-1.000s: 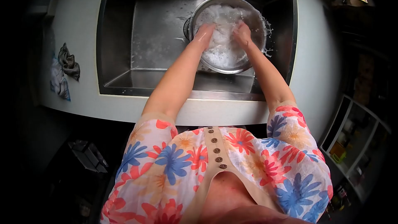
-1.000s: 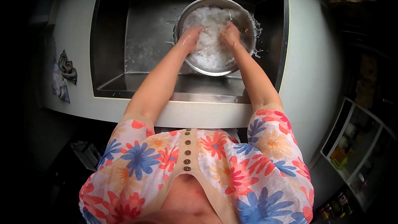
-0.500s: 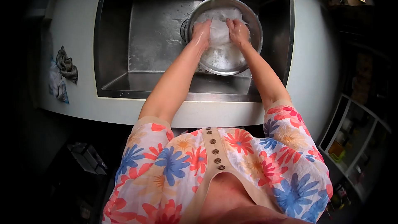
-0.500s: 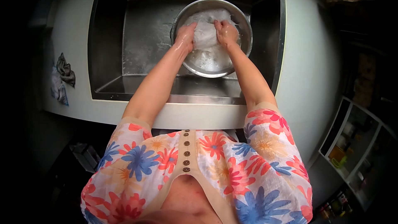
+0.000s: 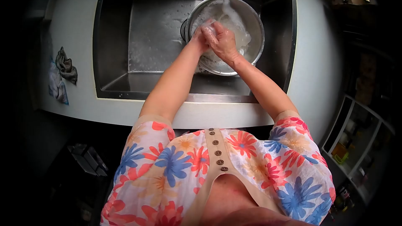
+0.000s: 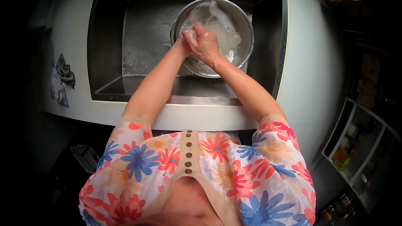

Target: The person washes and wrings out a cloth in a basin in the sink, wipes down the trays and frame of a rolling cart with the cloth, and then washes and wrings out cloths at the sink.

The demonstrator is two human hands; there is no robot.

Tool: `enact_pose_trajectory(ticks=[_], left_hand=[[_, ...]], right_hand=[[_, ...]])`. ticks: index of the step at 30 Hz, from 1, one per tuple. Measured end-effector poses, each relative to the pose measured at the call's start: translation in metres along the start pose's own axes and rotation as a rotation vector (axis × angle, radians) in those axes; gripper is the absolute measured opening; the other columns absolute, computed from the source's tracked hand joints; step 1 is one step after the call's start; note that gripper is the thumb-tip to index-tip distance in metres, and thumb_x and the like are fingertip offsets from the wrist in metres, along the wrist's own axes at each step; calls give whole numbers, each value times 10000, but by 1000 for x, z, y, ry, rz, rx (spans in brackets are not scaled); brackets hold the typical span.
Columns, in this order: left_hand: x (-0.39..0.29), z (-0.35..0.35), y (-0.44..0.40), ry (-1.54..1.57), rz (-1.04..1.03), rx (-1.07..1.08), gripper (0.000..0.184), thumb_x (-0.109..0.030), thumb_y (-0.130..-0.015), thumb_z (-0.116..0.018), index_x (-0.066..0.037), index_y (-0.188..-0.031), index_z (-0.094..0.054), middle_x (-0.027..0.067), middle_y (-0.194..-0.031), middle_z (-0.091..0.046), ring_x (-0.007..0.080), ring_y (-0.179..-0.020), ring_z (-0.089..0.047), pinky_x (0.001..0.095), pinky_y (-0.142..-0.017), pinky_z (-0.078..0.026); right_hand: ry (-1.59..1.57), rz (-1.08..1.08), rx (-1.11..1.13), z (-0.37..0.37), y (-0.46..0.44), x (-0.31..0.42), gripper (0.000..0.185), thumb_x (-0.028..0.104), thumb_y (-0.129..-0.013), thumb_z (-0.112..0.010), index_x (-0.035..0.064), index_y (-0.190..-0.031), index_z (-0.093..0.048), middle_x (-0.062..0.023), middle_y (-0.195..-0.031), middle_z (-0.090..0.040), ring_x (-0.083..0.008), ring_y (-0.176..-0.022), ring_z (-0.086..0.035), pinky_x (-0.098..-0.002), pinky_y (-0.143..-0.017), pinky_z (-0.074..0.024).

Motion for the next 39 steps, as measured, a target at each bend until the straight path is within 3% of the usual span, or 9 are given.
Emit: enact_pose_trajectory(ticks=[2,7,10,12,14,19,28,33,39], left_hand=[[17,12,-10,-312,-345,197,269,-268,-853,-544,-60,-1024,-532,88,-1001,-575,230,-934,-541,355,-835,-432],[-22,-15,7,-73,-129,-104,340,-218,-824,-539,12,-1075,-542,149,-997,-576,246,-918,-554,361,-808,-437],[-28,-11,3,-531,-321,-293,544,-226,-785,-587,42,-1238,-450,168,-1114,-563,265,-991,-554,352,-814,-463],[-40,-17,13,-790,-438,-329,566,-250,-764,-574,18,-1248,-456,169,-1101,-568,264,-964,-565,348,-771,-475],[-44,-27,26,-720,-317,-287,524,-250,-766,-568,20,-1208,-487,167,-1103,-568,278,-939,-573,365,-755,-484],[-25,-50,55,-81,400,-96,509,-355,-884,-491,17,-1223,-414,188,-1199,-492,324,-946,-564,473,-778,-481],[15,-43,11,496,260,121,527,-411,-916,-428,-28,-1272,-367,182,-1184,-489,318,-1035,-517,535,-817,-439],[-13,-61,60,192,171,231,635,-523,-761,-628,-146,-1231,-426,99,-1043,-541,295,-855,-565,494,-684,-479],[-18,-82,84,326,95,372,488,-378,-743,-687,-169,-1148,-515,97,-956,-574,305,-798,-599,549,-731,-499]], right_hand=[[188,197,25,-4,3,18,339,368,-824,-568,34,-865,-609,-192,-775,-622,-369,-774,-604,-414,-679,-465],[323,-260,-32,28,-41,-90,486,488,-867,-425,26,-823,-566,-239,-853,-596,-424,-843,-559,-465,-725,-433],[245,-359,-271,46,-28,-109,349,350,-855,-489,6,-841,-545,-264,-870,-582,-435,-868,-549,-463,-747,-427],[395,-110,38,41,-1,-111,249,237,-823,-515,-3,-880,-548,-265,-879,-583,-430,-879,-552,-459,-764,-426],[518,15,367,47,2,-110,159,56,-757,-515,-8,-898,-553,-256,-883,-582,-415,-881,-561,-457,-774,-427],[338,72,117,72,-18,-46,122,20,-737,-539,-10,-852,-567,-191,-909,-570,-376,-852,-563,-412,-747,-456],[322,428,699,109,32,60,135,-48,-696,-606,-1,-822,-622,-94,-836,-586,-239,-826,-588,-321,-767,-492],[-381,-148,717,141,-42,26,219,167,-735,-715,37,-899,-651,-33,-802,-639,-113,-763,-580,-248,-727,-455],[-1543,-451,553,57,-26,-24,544,494,-826,-560,51,-1140,-532,-190,-1142,-547,-356,-1051,-532,-452,-911,-439]])
Point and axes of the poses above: each hand's wrist, its own y-axis away from the middle knuckle, its own z-axis out of the back of the hand, x = y × z, the point moved 1 cm from there along -y, towards the middle knuckle
